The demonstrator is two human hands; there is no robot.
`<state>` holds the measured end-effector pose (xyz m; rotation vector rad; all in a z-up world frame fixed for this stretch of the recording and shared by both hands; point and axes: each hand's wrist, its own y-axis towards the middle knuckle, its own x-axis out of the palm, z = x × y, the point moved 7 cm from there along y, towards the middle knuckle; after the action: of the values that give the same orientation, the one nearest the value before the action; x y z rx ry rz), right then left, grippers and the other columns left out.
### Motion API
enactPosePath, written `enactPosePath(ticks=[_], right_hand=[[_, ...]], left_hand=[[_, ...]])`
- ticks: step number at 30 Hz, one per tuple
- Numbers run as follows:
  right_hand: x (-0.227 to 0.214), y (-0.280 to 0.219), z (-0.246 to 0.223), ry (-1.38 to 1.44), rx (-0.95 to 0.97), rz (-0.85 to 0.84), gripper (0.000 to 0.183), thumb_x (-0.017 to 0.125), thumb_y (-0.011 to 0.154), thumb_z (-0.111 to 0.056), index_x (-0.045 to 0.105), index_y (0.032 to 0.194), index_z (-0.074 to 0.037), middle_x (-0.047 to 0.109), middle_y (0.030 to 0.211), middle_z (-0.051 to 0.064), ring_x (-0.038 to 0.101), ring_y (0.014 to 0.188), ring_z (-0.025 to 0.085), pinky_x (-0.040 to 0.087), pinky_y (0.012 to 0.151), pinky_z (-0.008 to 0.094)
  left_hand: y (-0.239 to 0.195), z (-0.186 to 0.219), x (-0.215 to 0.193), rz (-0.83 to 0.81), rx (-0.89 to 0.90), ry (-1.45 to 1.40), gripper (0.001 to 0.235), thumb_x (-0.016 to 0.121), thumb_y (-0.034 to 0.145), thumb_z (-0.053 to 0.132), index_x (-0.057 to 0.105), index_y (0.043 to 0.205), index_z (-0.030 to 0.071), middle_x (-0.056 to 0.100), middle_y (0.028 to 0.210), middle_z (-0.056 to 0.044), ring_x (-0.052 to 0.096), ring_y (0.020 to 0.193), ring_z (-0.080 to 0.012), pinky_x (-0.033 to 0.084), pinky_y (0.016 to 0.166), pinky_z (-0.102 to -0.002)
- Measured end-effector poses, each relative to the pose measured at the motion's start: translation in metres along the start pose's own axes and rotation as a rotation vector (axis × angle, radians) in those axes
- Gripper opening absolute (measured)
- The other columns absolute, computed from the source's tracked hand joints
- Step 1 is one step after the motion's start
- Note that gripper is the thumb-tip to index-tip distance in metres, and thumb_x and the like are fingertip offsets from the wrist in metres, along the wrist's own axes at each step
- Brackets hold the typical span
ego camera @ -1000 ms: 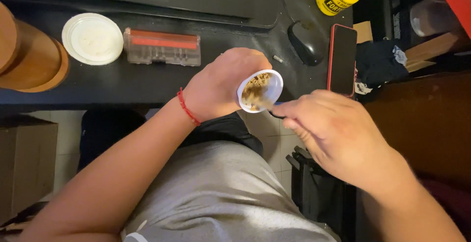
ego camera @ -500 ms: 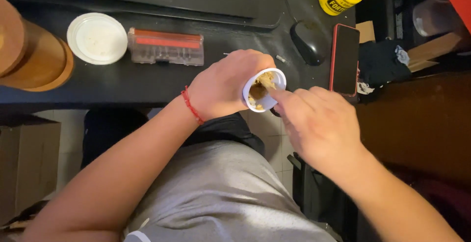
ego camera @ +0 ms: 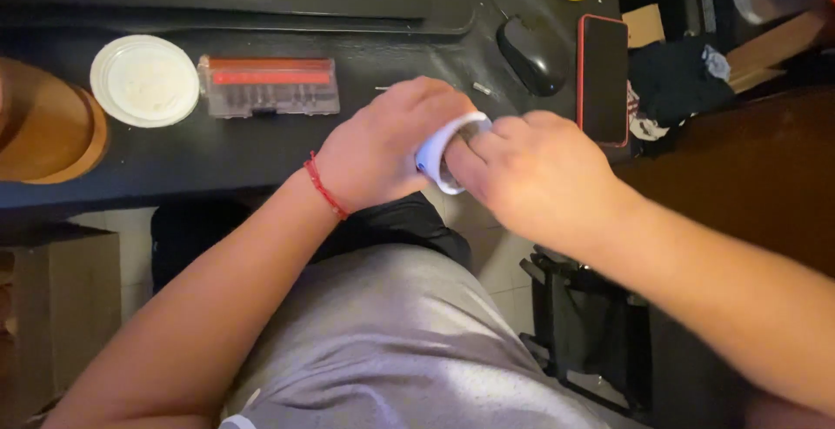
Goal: The person mixes a brown substance in a small white cup using a wooden stick. They then scoop a white powder from a yellow container and add it to the cup, continuing to stir the mixture.
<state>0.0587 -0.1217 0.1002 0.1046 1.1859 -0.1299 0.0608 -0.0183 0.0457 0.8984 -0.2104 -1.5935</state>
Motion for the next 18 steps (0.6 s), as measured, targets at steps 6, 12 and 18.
enactPosePath(ticks=[6, 12, 18], right_hand=[[0.029, 0.003, 0.019, 0.194, 0.051, -0.459, 0.004, 0.053, 0.081, -0.014, 0.051, 0.084, -0.015, 0.051, 0.058, 0.002, 0.051, 0.048, 0.03, 0.039, 0.043, 0.044], [0.025, -0.005, 0.027, 0.853, 0.639, -0.725, 0.024, 0.046, 0.093, -0.026, 0.054, 0.074, -0.012, 0.05, 0.063, 0.004, 0.047, 0.06, 0.023, 0.038, 0.057, 0.039], [0.048, -0.036, 0.013, 1.687, 1.247, -0.257, 0.017, 0.057, 0.09, -0.014, 0.061, 0.077, -0.005, 0.032, 0.048, 0.002, 0.023, 0.044, 0.013, 0.012, 0.041, 0.028]], left_hand=[[0.015, -0.006, 0.01, -0.181, -0.239, 0.073, 0.013, 0.068, 0.078, 0.02, 0.059, 0.085, 0.012, 0.06, 0.075, -0.003, 0.053, 0.064, -0.0284, 0.041, 0.056, -0.041], [0.019, -0.003, 0.018, -0.235, -0.168, 0.133, 0.019, 0.064, 0.079, 0.019, 0.048, 0.072, 0.012, 0.046, 0.063, -0.003, 0.036, 0.057, -0.0253, 0.03, 0.052, -0.039], [0.023, 0.0, 0.015, -0.23, -0.151, 0.144, 0.017, 0.067, 0.08, 0.023, 0.055, 0.072, 0.013, 0.05, 0.061, -0.004, 0.038, 0.054, -0.0277, 0.033, 0.05, -0.041]])
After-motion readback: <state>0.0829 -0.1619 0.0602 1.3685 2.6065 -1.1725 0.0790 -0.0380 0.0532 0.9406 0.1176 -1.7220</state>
